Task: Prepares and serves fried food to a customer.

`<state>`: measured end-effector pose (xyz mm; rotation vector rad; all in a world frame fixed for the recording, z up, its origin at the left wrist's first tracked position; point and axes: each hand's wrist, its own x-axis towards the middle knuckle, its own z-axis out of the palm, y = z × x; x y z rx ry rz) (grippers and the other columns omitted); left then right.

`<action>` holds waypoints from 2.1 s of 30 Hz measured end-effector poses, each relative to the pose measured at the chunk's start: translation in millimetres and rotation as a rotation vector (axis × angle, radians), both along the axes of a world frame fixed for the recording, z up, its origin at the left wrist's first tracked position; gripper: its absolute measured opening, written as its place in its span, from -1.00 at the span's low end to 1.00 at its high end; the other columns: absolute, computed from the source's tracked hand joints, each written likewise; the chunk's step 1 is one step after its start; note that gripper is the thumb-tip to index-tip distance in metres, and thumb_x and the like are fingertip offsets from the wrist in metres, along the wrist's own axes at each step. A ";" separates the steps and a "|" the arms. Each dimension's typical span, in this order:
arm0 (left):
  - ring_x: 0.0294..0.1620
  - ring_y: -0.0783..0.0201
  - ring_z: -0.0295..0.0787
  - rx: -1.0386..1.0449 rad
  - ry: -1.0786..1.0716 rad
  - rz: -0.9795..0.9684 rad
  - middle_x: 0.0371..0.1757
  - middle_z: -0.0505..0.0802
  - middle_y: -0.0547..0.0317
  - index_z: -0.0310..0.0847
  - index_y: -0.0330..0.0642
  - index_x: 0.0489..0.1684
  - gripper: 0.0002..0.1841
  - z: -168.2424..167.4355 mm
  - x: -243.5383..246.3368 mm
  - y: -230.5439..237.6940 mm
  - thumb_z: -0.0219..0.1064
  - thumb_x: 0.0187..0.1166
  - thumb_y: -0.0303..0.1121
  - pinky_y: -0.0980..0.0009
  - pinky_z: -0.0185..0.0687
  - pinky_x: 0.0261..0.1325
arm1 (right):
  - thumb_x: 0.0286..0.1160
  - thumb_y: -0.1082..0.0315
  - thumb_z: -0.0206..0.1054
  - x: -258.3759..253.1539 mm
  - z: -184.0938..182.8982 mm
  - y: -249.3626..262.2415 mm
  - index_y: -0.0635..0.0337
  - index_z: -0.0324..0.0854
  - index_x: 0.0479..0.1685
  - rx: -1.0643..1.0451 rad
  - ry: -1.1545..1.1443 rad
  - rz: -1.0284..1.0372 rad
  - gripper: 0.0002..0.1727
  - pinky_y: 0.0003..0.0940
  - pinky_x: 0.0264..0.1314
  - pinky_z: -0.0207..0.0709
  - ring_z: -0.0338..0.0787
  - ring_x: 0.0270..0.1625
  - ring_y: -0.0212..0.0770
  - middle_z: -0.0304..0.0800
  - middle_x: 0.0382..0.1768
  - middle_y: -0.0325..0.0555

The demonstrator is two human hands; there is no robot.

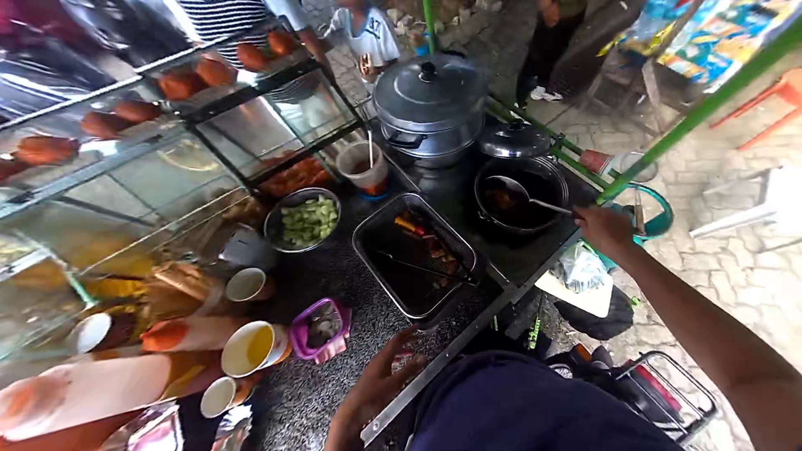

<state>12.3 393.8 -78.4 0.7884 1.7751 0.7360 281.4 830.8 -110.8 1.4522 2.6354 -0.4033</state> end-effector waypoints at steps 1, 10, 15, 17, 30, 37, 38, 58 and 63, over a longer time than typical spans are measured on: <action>0.42 0.01 0.71 0.004 -0.001 0.004 0.55 0.63 -0.19 0.28 -0.24 0.74 -0.23 -1.3 -0.2 0.1 0.38 0.55 -0.04 0.07 0.63 0.43 | 0.77 0.32 0.22 4.6 -0.5 5.2 0.15 0.59 0.56 0.084 0.025 0.030 -0.57 0.53 0.32 0.40 0.65 0.34 0.51 0.71 0.31 0.38; 0.38 -0.12 0.72 0.015 0.284 -0.001 0.47 0.66 -0.31 0.43 -0.37 0.61 -0.39 -8.9 -16.0 38.1 0.33 0.66 -0.16 -0.01 0.61 0.45 | 0.59 0.56 0.25 -14.3 35.7 33.6 0.56 0.62 0.25 0.047 -0.268 -0.037 -0.67 0.47 0.34 0.39 0.58 0.41 0.54 0.64 0.33 0.49; 0.34 -0.18 0.72 -0.116 0.513 0.003 0.51 0.63 -0.31 0.51 -0.32 0.54 -0.46 -4.6 -24.4 82.6 0.30 0.73 -0.12 -0.07 0.57 0.42 | 0.71 0.20 0.28 -22.4 60.0 38.0 0.47 0.74 -0.13 -0.177 -0.386 -0.024 -0.60 0.48 0.15 0.51 0.75 0.23 0.45 0.79 0.06 0.45; 0.36 -0.15 0.72 -0.134 0.562 -0.017 0.57 0.58 -0.26 0.51 -0.28 0.55 -0.50 -12.1 -26.2 98.6 0.28 0.74 -0.17 -0.03 0.58 0.42 | 0.72 0.07 0.29 -18.7 31.5 50.6 0.42 0.78 -0.12 -0.277 -0.344 0.026 -0.53 0.46 0.21 0.52 0.76 0.22 0.40 0.81 0.02 0.40; 0.61 -0.18 0.49 -0.162 0.734 -0.201 0.76 0.42 -0.03 0.38 -0.14 0.72 -0.50 -57.9 -10.8 144.5 0.12 0.77 -0.39 -0.03 0.44 0.57 | 0.76 0.01 0.24 14.9 -55.2 30.7 0.37 0.78 0.08 -0.404 0.153 -0.127 -0.50 0.39 0.33 0.50 0.81 0.12 0.32 0.84 -0.03 0.35; 0.51 -0.21 0.60 -0.096 0.706 -0.227 0.54 0.65 -0.17 0.63 -0.28 0.43 -0.64 -62.5 -12.0 145.7 0.08 0.76 -0.46 -0.10 0.50 0.51 | 0.79 0.02 0.21 49.1 -45.1 11.1 0.29 0.77 0.23 -0.358 0.244 -0.143 -0.51 0.38 0.32 0.51 0.82 0.12 0.31 0.85 0.02 0.34; 0.51 -0.20 0.60 -0.078 0.702 -0.218 0.54 0.65 -0.17 0.62 -0.28 0.43 -0.64 -61.7 -11.3 143.8 0.08 0.76 -0.48 -0.09 0.51 0.51 | 0.79 0.03 0.21 53.6 -46.9 6.2 0.30 0.77 0.22 -0.321 0.261 -0.131 -0.51 0.41 0.30 0.51 0.82 0.10 0.33 0.85 -0.01 0.36; 0.39 -0.10 0.74 0.356 0.808 0.159 0.38 0.79 -0.11 0.77 -0.22 0.25 -0.70 5.5 17.9 19.8 0.16 0.74 -0.47 0.01 0.65 0.41 | 0.76 0.07 0.22 54.3 14.4 -57.2 0.53 0.66 0.23 -0.257 0.382 0.058 -0.44 0.17 -0.18 0.60 0.70 -0.36 0.06 0.77 -0.27 0.35; 0.28 -0.08 0.81 0.401 0.910 0.252 0.29 0.83 -0.09 0.81 -0.21 0.18 -0.73 0.6 10.9 -10.8 0.20 0.73 -0.41 0.01 0.72 0.32 | 0.74 0.26 0.26 -17.7 30.0 -135.3 0.47 0.57 0.44 -0.474 0.403 0.091 -0.52 0.05 0.01 0.68 0.81 -0.13 0.06 0.82 0.00 0.34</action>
